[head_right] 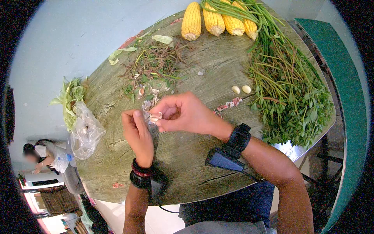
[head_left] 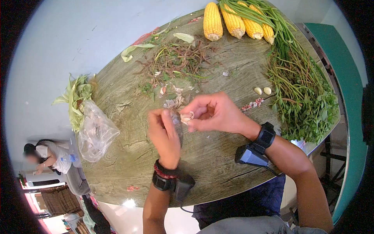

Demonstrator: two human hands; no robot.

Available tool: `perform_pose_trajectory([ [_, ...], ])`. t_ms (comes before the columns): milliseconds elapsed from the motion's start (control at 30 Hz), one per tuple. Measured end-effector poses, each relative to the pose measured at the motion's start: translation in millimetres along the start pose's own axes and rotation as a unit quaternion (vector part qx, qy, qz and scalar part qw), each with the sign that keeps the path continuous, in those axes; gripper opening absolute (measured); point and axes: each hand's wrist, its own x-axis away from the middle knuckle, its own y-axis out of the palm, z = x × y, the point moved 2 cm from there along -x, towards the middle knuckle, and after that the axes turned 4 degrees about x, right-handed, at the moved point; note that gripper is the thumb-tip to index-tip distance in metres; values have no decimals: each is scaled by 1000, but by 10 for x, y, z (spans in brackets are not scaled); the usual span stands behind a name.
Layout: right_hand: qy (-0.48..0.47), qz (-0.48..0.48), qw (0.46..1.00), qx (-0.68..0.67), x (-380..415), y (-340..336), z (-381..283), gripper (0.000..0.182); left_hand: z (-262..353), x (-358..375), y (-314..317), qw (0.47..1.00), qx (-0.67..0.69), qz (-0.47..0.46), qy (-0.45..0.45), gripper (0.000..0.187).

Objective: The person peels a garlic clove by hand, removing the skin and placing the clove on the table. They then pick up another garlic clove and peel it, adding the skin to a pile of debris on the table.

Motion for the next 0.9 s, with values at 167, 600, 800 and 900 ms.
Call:
perform_pose_trajectory([
  [167,25,49,998,17,0,-10,-73,27,19,-25,-25,999,1,11,-49,10],
  [600,-113,86,973,184,-23,-35,-12,21,-72,52,42,986,-41,-154,39,18],
  [800,-130,66,973,181,-9,-32,-54,16,14,99,77,970,-161,-163,85,28],
  [900,-99,62,984,136,-6,-29,-19,15,18,102,67,967,-163,-173,92,29],
])
